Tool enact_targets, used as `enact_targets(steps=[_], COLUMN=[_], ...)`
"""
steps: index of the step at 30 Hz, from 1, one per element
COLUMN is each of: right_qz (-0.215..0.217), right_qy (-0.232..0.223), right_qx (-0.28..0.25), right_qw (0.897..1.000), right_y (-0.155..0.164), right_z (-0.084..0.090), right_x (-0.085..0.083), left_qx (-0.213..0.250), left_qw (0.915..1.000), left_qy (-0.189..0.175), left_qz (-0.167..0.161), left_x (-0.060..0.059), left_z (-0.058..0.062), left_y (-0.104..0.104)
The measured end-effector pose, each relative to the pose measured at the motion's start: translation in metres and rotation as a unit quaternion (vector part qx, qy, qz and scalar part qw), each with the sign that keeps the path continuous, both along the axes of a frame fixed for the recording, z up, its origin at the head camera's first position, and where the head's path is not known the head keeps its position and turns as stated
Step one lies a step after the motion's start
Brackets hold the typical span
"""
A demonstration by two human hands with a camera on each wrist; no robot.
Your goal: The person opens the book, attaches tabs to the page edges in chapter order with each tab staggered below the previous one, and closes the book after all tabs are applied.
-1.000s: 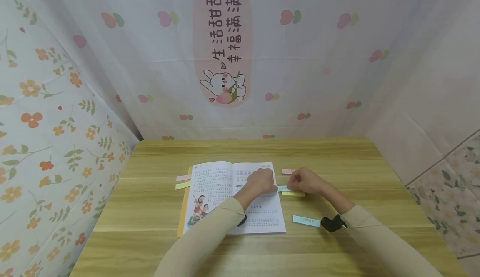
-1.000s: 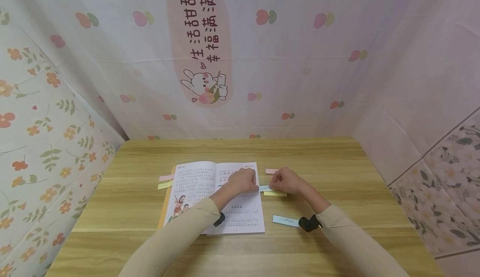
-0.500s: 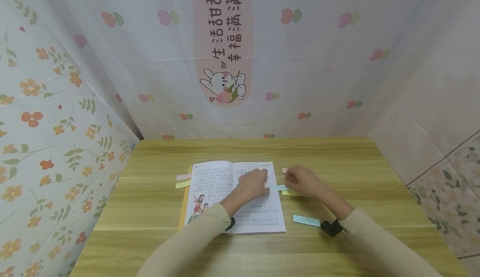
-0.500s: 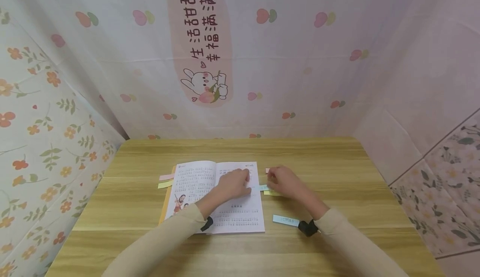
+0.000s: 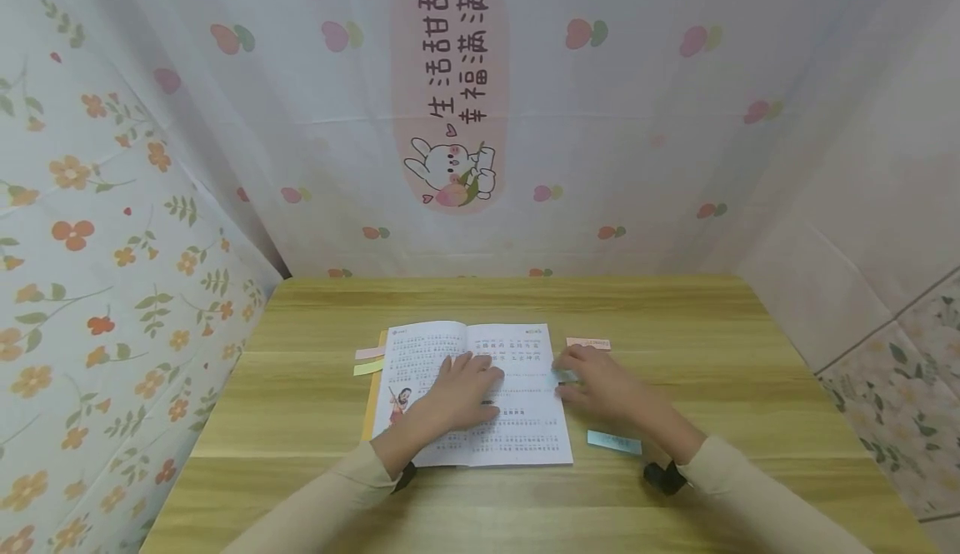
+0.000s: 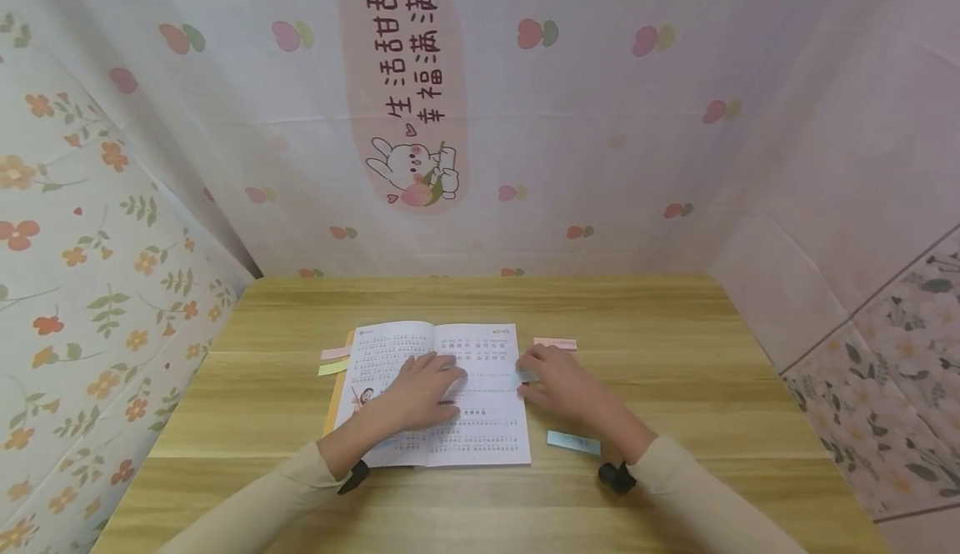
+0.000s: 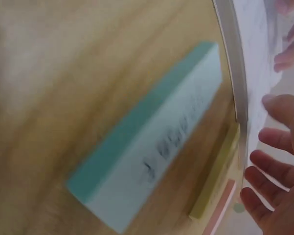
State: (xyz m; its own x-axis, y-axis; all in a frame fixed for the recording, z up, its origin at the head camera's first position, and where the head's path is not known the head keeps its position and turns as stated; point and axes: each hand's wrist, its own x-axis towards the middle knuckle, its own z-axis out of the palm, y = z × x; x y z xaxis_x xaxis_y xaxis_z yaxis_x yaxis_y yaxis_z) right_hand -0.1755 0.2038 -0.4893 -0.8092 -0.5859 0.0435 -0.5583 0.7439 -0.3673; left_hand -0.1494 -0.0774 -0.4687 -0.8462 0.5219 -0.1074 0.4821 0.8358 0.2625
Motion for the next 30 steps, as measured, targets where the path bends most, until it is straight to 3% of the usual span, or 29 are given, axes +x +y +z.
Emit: enact_targets(steps=[5,9,14,19,25,30], right_qz=[0.032,0.069,0.081,0.086,0.090,0.090], right_qy=[0.028,0.068,0.063,0.057,0.053,0.047], right_qx=[0.034,0.053,0.081,0.083,0.080,0.078], right_qw=[0.999,0.994,0.991,0.991,0.991,0.992], right_y=[-0.004,-0.005,-0.004,-0.003,-0.002,-0.001], right_z=[-0.004,-0.008,-0.014,-0.016,-0.017,-0.016], right_x=[0.012,0.017,0.024,0.028,0.029,0.030], left_qx=[-0.023,-0.020,-0.005,0.012,0.020,0.048], left_qw=[0.9990,0.9988,0.9987,0.9949,0.9838,0.9779], left_qy=[-0.036,-0.042,-0.043,-0.058,-0.063,-0.066], left_qz=[0.011,0.013,0.029,0.082,0.167,0.192], left_x=[0.017,0.032,0.044,0.048,0.050,0.050], left_z=[0.000,-0.002,-0.009,-0.014,-0.012,-0.012], left_y=[-0.026,-0.045,-0.066,-0.087,-0.106,-0.114])
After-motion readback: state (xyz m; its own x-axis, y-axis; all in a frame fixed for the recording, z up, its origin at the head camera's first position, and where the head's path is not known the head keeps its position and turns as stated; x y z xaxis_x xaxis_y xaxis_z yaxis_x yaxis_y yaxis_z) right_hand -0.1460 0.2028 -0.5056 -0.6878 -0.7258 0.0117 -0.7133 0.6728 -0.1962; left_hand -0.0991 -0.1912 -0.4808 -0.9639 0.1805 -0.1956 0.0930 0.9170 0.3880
